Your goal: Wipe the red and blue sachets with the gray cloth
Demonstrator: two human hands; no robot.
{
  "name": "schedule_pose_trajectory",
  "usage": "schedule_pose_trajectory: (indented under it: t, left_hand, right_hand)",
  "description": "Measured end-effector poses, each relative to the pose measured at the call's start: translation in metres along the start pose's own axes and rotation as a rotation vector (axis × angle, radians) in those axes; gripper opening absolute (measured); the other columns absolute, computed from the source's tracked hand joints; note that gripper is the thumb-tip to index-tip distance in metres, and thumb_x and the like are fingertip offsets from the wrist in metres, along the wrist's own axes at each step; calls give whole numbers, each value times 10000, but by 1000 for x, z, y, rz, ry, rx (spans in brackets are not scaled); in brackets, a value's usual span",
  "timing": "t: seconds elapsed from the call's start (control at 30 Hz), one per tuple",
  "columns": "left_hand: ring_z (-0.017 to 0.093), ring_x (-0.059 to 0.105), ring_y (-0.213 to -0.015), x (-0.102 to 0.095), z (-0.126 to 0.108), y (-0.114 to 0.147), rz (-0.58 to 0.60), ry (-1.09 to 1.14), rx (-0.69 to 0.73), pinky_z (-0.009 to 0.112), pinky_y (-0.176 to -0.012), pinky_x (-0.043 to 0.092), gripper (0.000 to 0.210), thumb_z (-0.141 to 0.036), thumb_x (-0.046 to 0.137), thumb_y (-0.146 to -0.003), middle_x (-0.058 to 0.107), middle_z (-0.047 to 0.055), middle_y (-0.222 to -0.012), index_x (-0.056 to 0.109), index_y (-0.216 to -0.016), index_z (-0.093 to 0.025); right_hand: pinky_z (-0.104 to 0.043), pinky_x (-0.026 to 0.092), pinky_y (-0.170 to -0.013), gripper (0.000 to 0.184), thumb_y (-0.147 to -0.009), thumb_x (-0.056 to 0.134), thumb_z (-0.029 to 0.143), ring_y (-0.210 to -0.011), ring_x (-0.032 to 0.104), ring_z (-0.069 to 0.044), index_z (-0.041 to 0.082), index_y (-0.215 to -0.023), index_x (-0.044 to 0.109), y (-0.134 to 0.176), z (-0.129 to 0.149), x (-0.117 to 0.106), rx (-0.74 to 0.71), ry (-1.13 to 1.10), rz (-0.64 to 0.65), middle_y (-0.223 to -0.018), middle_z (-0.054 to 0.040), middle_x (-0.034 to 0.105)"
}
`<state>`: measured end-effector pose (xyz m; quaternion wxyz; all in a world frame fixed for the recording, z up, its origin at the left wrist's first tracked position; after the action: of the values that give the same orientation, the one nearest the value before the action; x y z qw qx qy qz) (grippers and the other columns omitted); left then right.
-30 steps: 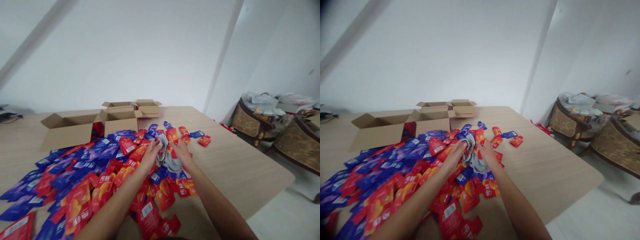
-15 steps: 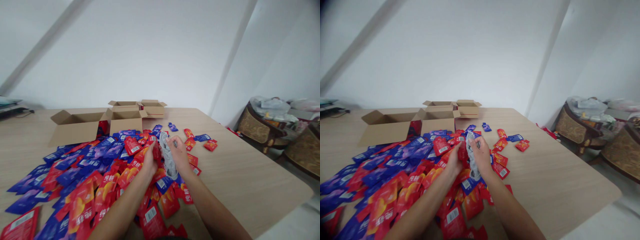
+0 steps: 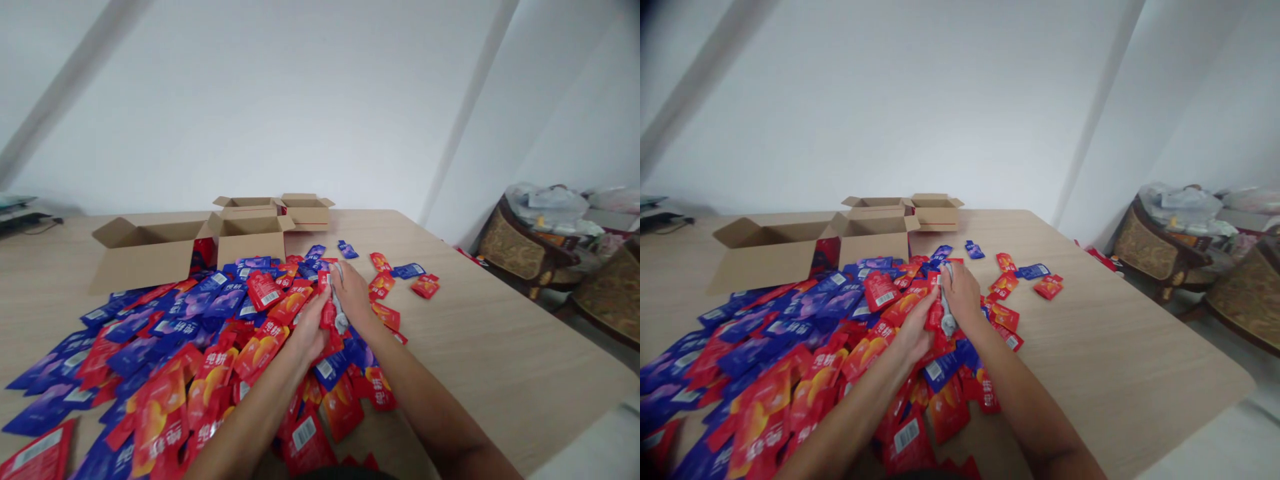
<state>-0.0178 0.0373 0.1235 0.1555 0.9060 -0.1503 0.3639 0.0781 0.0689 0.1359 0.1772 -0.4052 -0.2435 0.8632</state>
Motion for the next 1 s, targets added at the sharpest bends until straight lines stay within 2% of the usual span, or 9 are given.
schedule_pose_trajectory:
  t: [0.07,0.27,0.43,0.57,0.67,0.73,0.77,0.83,1.0]
  left_hand:
    - [212,669,-867,-1,2,-2,-44,-14,44,334,-799,526,285,-380,643,-779,711,70,-902,638,-966,-165]
    - [230,624,-978,-17,-2,-9,-226,-276,336,326,-851,489,356,-484,562,-816,699,66,-959,647,-970,-174]
    - [203,592,-985,-16,-1,-5,-234,-502,540,263,-904,414,184,-343,607,-811,683,34,-991,665,-917,-204]
    - [181,588,-727,-17,-15,-7,-175,-714,576,251,-742,442,206,-370,585,-818,661,14,-741,651,-733,-195]
    - [158,543,-581,-31,-48,-14,-242,-861,592,239,-582,418,274,-428,551,-826,614,-6,-621,622,-690,-200]
    - [154,534,-548,-46,-74,-22,-254,-961,548,234,-535,406,273,-429,589,-795,600,-8,-582,612,-655,-195]
    - [153,533,-541,-53,-86,-26,-265,-1026,534,230,-519,400,248,-406,625,-769,592,-12,-561,611,-639,-195]
    - [151,530,-529,-66,-107,-32,-270,-1116,499,223,-508,395,229,-343,682,-721,558,-20,-504,589,-570,-198]
    - [199,589,-758,-76,-125,-34,-317,-1106,574,267,-737,447,158,-200,732,-656,533,-17,-556,588,-592,-199]
  right_hand:
    - [-328,418,-852,342,-939,323,440,-913,578,-212,206,-974,570,-2,-1,-2,16,-57,-8,-917,-73,631]
    - [-293,446,-845,357,-900,429,442,-960,581,-173,222,-1181,452,20,16,8,112,-481,-106,-1078,-57,607]
    - [-273,446,-705,352,-926,332,489,-759,602,-175,220,-972,553,15,12,4,106,-322,-95,-834,-29,648]
    - [-258,420,-697,476,-944,239,517,-765,620,-183,217,-901,607,-8,-16,-14,8,16,50,-791,-42,666]
    - [-262,412,-747,547,-955,185,496,-856,628,-205,196,-869,634,-29,-62,-37,109,337,141,-837,-88,673]
    - [-288,410,-803,463,-946,276,461,-970,609,-242,161,-971,627,-41,-99,-53,183,528,210,-999,-143,651]
    - [-307,411,-823,391,-937,333,401,-1015,595,-260,145,-1064,601,-45,-116,-58,187,591,321,-1094,-165,620]
    - [-328,409,-863,342,-868,474,248,-1085,566,-275,146,-1187,547,-50,-146,-64,141,638,523,-1239,-172,552]
    - [-267,387,-925,628,-677,610,36,-1187,507,-207,269,-1254,523,-52,-182,-55,13,590,820,-1338,-58,513]
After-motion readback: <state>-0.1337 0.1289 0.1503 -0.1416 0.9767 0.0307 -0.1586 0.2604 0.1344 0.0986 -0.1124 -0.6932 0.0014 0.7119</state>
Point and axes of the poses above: each hand's wrist, its own y-axis away from the middle knuckle, its own x-axis out of the palm, z = x × y, the point moved 1 cm from there along -y, towards the middle knuckle
